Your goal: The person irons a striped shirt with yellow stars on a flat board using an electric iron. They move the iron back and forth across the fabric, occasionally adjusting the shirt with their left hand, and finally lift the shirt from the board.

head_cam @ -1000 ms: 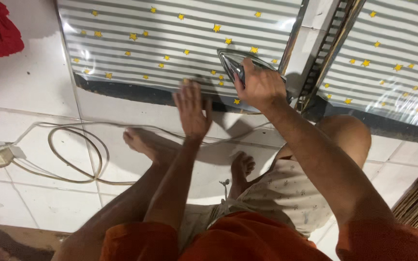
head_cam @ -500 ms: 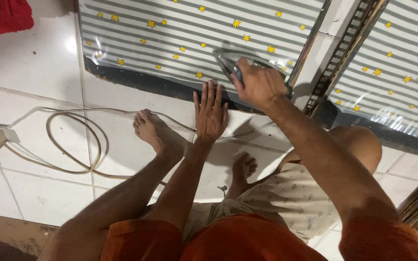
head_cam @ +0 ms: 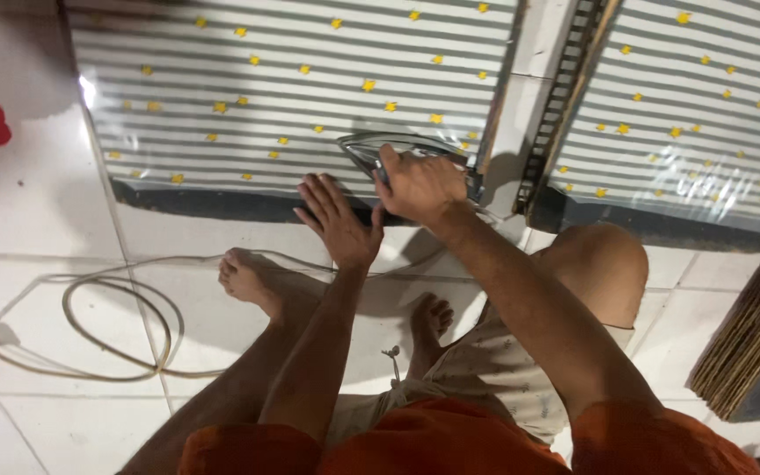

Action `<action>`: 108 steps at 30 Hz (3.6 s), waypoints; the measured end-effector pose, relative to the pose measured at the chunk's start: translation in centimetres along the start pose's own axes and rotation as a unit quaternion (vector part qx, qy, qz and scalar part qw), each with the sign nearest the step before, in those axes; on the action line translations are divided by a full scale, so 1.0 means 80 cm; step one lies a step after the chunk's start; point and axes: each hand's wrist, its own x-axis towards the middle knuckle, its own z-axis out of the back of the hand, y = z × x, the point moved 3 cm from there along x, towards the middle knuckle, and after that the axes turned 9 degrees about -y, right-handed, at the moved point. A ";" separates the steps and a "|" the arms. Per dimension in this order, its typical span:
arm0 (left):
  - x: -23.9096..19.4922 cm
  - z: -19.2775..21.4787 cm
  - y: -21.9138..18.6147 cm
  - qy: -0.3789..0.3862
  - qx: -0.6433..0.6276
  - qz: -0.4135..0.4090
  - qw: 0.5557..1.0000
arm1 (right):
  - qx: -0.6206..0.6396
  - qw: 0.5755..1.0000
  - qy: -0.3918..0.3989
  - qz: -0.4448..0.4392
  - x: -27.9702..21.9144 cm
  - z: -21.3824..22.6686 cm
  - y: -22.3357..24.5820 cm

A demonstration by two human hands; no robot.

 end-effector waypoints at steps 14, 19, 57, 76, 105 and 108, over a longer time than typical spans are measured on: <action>0.003 0.011 -0.014 -0.041 -0.043 0.005 0.998 | 0.086 0.967 -0.074 -0.226 0.009 0.019 -0.106; 0.004 0.011 -0.004 -0.053 -0.058 0.004 0.997 | 0.015 0.967 0.033 -0.252 0.015 0.030 -0.104; 0.091 0.039 -0.011 -0.111 -0.086 -0.042 0.989 | 0.069 0.909 -0.190 -0.364 0.097 0.037 -0.210; 0.111 0.036 -0.018 -0.089 0.054 -0.067 0.992 | 0.072 0.902 -0.163 -0.393 0.097 0.037 -0.208; 0.114 0.046 0.019 -0.195 -0.075 -0.056 0.976 | 0.093 0.941 -0.058 -0.321 0.181 0.054 -0.131; 0.124 0.037 0.024 -0.154 -0.006 -0.049 0.987 | 0.102 0.936 -0.046 -0.333 0.180 0.058 -0.129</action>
